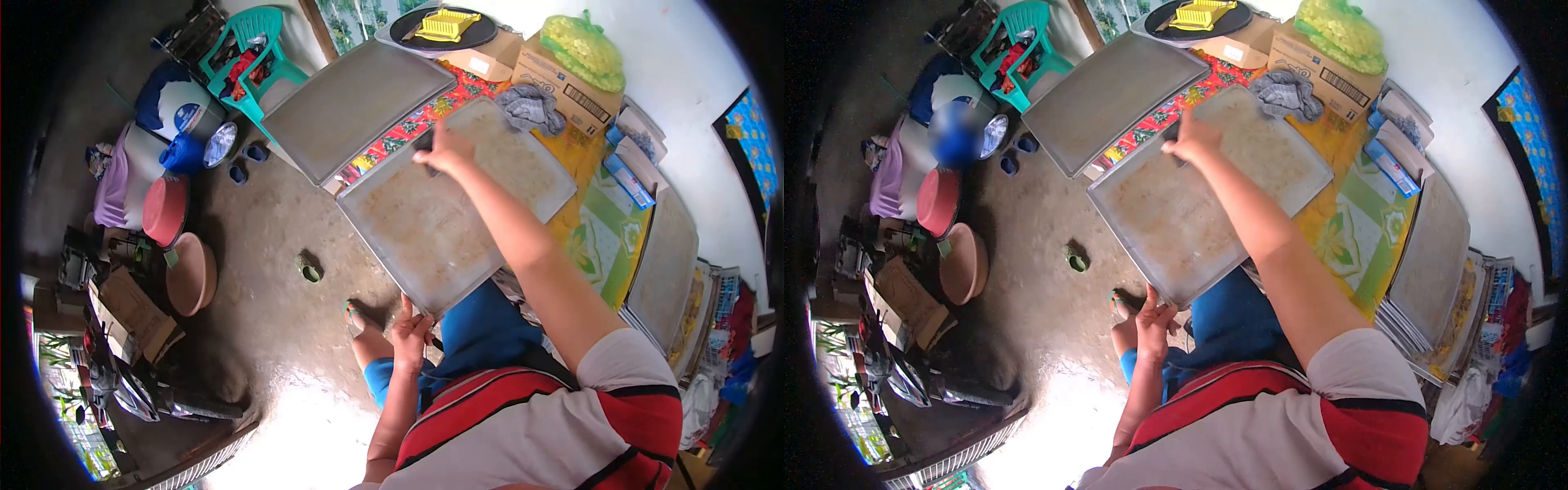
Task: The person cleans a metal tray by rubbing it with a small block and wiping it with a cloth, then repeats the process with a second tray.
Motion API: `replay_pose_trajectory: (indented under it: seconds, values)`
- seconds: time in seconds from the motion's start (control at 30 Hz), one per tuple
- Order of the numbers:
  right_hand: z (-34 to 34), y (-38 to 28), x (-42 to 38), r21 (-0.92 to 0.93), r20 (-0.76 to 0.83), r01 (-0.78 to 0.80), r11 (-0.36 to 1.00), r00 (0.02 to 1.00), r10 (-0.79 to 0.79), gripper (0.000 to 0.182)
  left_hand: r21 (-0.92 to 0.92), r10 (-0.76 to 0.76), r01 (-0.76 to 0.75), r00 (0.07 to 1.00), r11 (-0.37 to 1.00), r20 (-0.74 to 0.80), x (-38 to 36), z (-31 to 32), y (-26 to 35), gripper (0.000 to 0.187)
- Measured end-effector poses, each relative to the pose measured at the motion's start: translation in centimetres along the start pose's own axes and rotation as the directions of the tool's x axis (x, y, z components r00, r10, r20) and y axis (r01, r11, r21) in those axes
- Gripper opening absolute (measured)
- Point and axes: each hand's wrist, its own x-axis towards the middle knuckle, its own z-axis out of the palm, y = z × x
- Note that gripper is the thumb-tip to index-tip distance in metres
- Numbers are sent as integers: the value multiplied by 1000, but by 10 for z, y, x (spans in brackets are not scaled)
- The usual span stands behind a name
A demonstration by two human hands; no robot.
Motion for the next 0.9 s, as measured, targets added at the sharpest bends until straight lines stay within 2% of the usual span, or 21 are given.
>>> replay_pose_trajectory:
  seconds: [0.07, 0.13, 0.23, 0.33, 0.4, 0.47, 0.57, 0.67, 0.8, 0.83, 0.9]
  values:
    - [23, -22, -20, -105, 17, 173, 979, 985, -172, 92, -16, -11, 11, 1000, 1000, 0, 0, 6, 6, 72]
    - [22, -26, -23, -89, 36, 187, 978, 982, -184, 92, -8, -8, 8, 1000, 1000, 5, -2, 7, 7, 72]
    - [-6, 3, 8, 0, -38, -47, 999, 998, 47, 90, 3, -12, 12, 1000, 1000, 0, -3, 6, 8, 73]
    - [-3, -8, -3, -83, -25, -5, 996, 1000, 3, 87, 18, -11, 11, 1000, 1000, 10, -2, 8, 10, 74]
    - [12, -25, -14, -144, 48, 146, 979, 989, -141, 87, 28, -17, 16, 1000, 999, 26, -1, 8, 8, 76]
    - [14, -24, -11, -174, 13, 165, 971, 986, -165, 87, 37, -19, 17, 999, 999, 38, -1, 6, 8, 77]
    - [-6, 2, 11, -101, -49, -29, 994, 999, 24, 87, 28, -3, 2, 999, 1000, 44, -1, 4, 7, 76]
    - [-8, -8, 7, -213, -37, -44, 976, 999, 37, 89, 9, -8, 7, 1000, 1000, 27, -2, 8, 5, 74]
    - [-12, -24, -9, -226, 73, 79, 971, 995, -64, 103, 15, -27, 27, 999, 1000, 22, -2, 12, 8, 74]
    - [-14, -19, -8, -204, 48, 67, 977, 997, -59, 104, 14, -27, 27, 999, 1000, 21, -2, 12, 9, 74]
    - [-17, -15, -1, -181, 8, -48, 982, 999, 50, 102, 24, -16, 15, 999, 1000, 30, -1, 12, 9, 74]
